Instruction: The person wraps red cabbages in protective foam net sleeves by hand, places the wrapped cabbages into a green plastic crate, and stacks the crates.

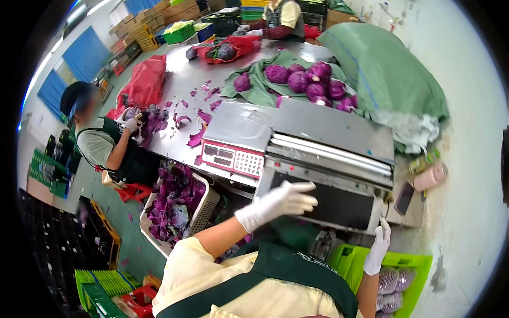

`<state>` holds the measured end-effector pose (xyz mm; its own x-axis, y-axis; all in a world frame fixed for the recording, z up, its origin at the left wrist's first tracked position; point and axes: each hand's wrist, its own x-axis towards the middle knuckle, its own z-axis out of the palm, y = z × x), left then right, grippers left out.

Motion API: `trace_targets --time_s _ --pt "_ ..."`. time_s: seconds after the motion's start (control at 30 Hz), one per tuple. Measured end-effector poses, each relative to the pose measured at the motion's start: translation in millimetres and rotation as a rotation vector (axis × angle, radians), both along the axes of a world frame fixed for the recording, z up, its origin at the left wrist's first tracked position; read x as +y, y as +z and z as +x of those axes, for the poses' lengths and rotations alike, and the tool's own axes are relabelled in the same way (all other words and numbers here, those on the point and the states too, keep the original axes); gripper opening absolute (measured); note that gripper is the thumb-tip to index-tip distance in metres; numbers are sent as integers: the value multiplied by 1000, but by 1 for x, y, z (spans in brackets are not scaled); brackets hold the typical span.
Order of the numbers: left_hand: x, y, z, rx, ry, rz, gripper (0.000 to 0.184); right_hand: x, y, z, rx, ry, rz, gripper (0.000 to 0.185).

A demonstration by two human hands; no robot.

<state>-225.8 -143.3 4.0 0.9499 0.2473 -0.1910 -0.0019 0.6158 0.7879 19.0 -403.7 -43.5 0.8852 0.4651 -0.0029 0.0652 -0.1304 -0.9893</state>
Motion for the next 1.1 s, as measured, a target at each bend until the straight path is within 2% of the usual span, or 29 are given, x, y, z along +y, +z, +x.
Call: trace_targets --time_s 0.1,0.13,0.2,0.23,0.3,0.4,0.47,0.5,0.53,0.6,0.63,0.67,0.73,0.77,0.87,0.9,0.93,1.03,1.1 --pt "106 -9 -40 -26 362 -115 72 40 -54 23 -329 -224 -337 39" --pt "144 -17 -52 -68 451 -110 71 40 -94 43 -259 -301 -154 42" --pt "227 -31 -73 -18 606 26 65 60 -102 37 -379 -627 -586 44" --pt "263 -34 -77 19 664 87 62 61 -114 38 -417 -713 -668 46" --pt "334 -28 -68 83 737 155 58 80 -113 36 -441 -819 -667 46" --pt "439 -35 -26 -30 673 66 60 74 -122 36 -438 -889 -680 43" --pt "489 -38 24 208 763 344 63 77 -115 32 -406 -915 -708 43" --pt "511 -47 52 219 826 497 65 77 -114 32 -413 -899 -738 43" --pt "535 -67 80 227 889 648 68 73 -115 32 -421 -882 -770 43" --pt "602 -130 136 233 961 1024 86 73 -115 32 -380 -876 -772 46" --pt "614 -136 154 419 917 1074 101 70 -116 32 -361 -867 -725 46" --pt "599 -108 158 559 827 1039 110 69 -117 32 -339 -856 -679 46" --pt "614 -127 187 655 853 1032 114 72 -111 27 -304 -865 -697 47" --pt "620 -135 198 622 840 994 119 76 -107 26 -265 -866 -700 49" --pt "635 -154 216 645 730 1067 118 69 -111 28 -296 -828 -750 49" --pt "637 -159 217 562 768 987 108 70 -112 28 -294 -832 -736 48" --pt "640 -162 218 563 765 983 108 72 -113 29 -295 -833 -740 48" --pt "640 -170 216 504 900 805 89 76 -105 24 -288 -845 -730 43" --pt "633 -168 215 505 981 773 89 81 -106 25 -261 -871 -647 42"
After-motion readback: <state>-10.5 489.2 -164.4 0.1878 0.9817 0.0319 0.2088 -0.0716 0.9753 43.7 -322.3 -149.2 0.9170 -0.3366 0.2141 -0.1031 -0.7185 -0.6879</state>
